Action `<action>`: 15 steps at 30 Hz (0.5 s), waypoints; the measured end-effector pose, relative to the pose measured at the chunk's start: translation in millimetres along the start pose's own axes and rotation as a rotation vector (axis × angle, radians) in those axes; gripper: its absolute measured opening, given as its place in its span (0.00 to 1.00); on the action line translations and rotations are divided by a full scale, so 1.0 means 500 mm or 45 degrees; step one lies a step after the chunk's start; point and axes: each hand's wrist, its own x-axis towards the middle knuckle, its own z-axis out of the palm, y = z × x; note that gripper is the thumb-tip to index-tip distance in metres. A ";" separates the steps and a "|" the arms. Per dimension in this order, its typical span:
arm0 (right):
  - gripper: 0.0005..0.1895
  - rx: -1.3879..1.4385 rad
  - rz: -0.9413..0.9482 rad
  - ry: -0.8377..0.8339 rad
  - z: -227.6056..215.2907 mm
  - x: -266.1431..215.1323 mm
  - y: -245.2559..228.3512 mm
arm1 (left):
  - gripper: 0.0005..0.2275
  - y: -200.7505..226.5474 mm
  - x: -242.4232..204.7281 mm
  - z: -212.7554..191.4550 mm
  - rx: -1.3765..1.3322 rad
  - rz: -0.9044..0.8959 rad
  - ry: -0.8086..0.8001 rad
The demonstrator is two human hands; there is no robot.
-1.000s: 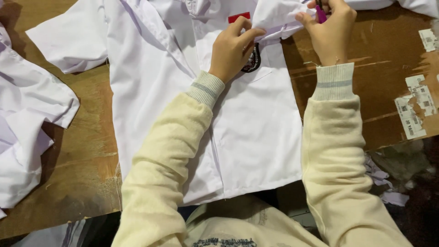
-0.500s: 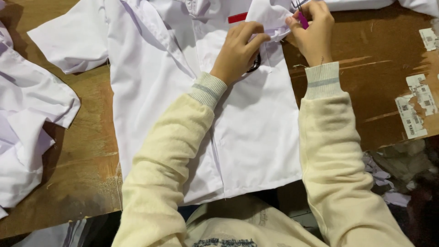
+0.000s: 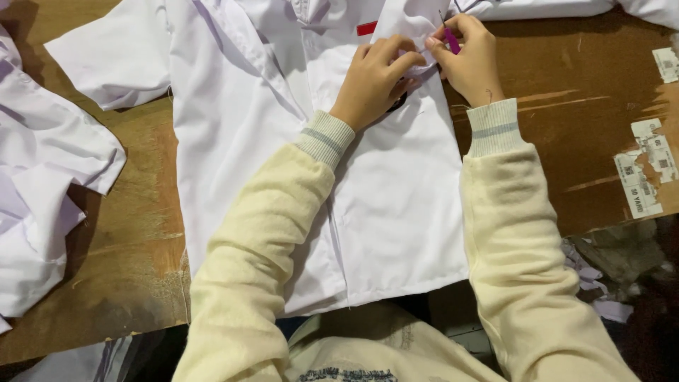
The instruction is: Trimming loose threads from a white uniform shirt using thread snips on a work table.
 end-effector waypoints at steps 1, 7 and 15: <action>0.07 0.021 0.029 -0.004 0.001 0.000 -0.001 | 0.17 0.000 0.001 0.000 0.048 0.053 0.017; 0.10 0.125 0.208 -0.109 -0.022 -0.003 -0.055 | 0.06 -0.008 0.005 -0.001 0.032 0.047 0.127; 0.14 0.085 0.190 -0.148 -0.052 -0.037 -0.131 | 0.04 -0.011 0.017 -0.033 -0.435 -0.170 0.165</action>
